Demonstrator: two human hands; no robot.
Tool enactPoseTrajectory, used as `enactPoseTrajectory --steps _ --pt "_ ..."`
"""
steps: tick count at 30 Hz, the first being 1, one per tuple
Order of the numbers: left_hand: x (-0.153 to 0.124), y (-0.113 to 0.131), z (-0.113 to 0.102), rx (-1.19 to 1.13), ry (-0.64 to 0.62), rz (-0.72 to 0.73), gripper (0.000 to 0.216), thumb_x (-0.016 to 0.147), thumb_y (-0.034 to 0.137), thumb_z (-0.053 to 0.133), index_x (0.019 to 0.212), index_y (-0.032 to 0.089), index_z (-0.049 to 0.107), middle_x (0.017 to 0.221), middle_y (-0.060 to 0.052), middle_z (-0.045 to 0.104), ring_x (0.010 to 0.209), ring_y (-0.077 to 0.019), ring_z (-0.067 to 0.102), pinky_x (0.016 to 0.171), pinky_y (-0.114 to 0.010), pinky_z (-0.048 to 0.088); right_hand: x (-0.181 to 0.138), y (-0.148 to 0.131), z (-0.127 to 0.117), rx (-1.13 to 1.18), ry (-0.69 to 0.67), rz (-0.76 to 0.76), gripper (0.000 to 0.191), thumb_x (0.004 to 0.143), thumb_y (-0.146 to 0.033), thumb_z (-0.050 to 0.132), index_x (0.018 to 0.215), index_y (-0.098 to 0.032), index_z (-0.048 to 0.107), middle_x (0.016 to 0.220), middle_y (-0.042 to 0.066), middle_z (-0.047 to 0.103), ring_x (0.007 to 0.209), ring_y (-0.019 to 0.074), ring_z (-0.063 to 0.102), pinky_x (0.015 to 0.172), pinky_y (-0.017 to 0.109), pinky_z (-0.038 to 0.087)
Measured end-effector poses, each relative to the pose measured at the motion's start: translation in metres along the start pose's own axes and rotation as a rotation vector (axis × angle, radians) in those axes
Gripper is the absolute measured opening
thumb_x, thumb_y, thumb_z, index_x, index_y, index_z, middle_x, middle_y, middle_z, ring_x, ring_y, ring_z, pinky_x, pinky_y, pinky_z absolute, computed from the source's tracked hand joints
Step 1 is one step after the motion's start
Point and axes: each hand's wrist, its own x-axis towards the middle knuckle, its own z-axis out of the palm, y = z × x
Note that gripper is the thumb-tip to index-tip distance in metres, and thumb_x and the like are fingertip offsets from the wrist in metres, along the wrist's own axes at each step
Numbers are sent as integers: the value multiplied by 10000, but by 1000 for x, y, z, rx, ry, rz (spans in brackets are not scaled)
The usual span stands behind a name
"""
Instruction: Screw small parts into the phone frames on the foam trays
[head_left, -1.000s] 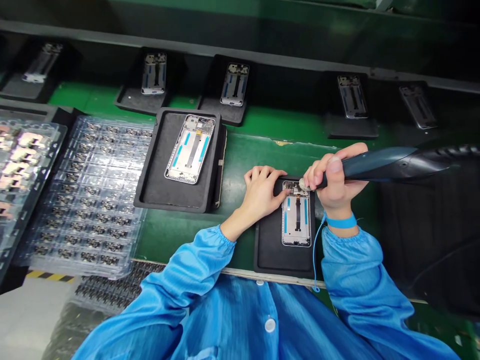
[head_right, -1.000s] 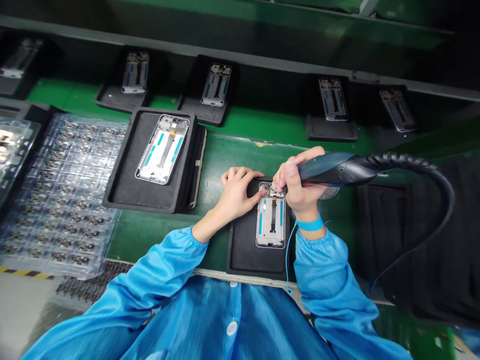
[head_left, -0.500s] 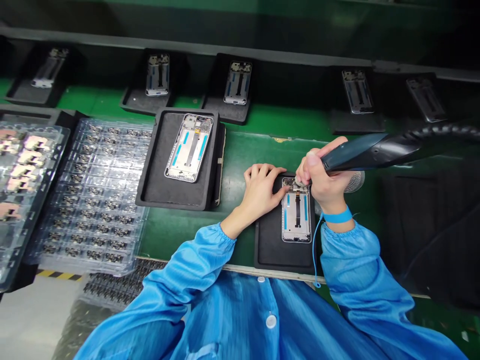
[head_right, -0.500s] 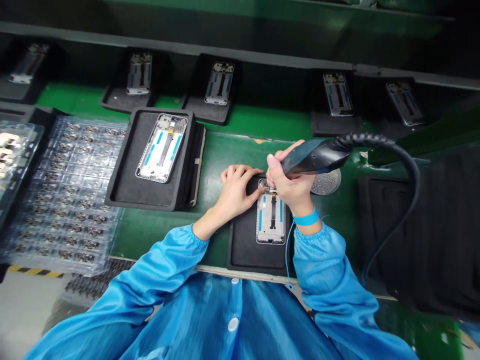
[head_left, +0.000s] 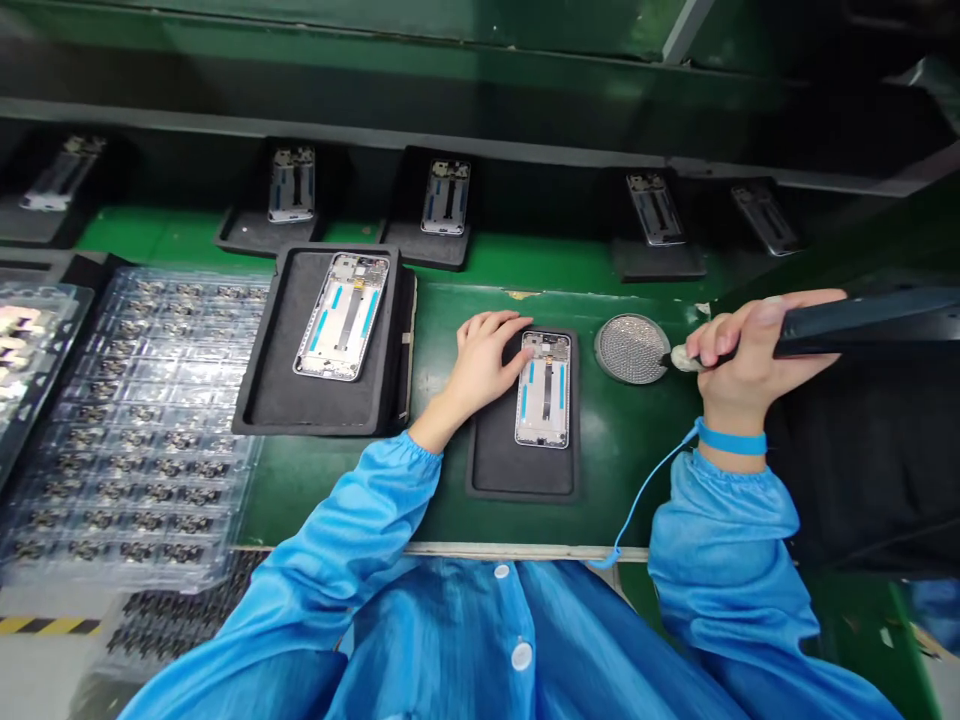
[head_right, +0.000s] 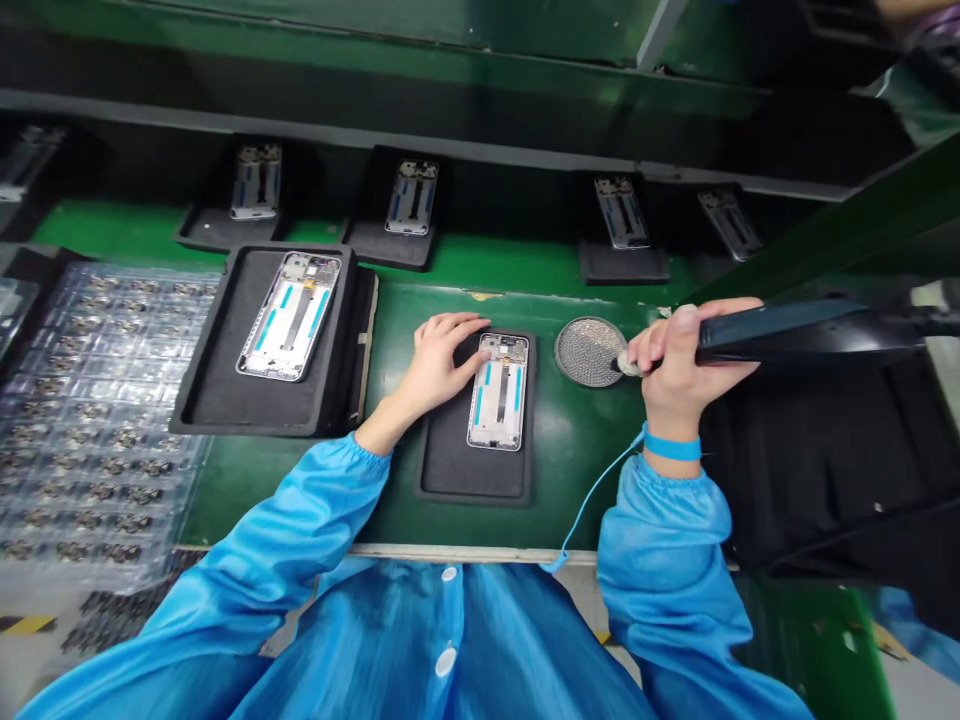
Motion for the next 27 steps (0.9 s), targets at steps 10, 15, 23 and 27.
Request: enactPoseTrajectory --steps 10,15,23,27 --pt "-29 -9 6 27 36 53 575 1234 415 736 1788 270 781 1739 -172 788 1688 -429 613 1464 -670 475 -22 28 -10 -3 -18 65 672 995 -767 1069 1059 -341 554 600 -161 525 411 127 412 411 279 450" --pt "-27 -7 4 29 26 48 581 1233 410 735 1793 262 775 1724 -168 792 1678 -421 624 1459 -650 468 -20 27 -11 16 -28 63 590 1037 -683 1058 1072 -343 577 611 -149 542 417 139 429 414 296 472" --pt "-29 -8 3 12 18 48 595 1227 408 746 1808 279 766 1736 -173 785 1683 -436 621 1447 -675 476 -24 28 -14 -13 -23 101 595 1036 -694 1037 1109 -355 553 622 -153 542 423 153 435 418 308 473" --pt "-24 -6 7 -10 42 58 591 1225 424 757 1789 248 773 1779 -200 772 1726 -454 623 1488 -721 469 -25 31 -12 -41 -10 106 614 1003 -708 1046 1087 -354 551 630 -145 539 440 157 444 423 316 461"
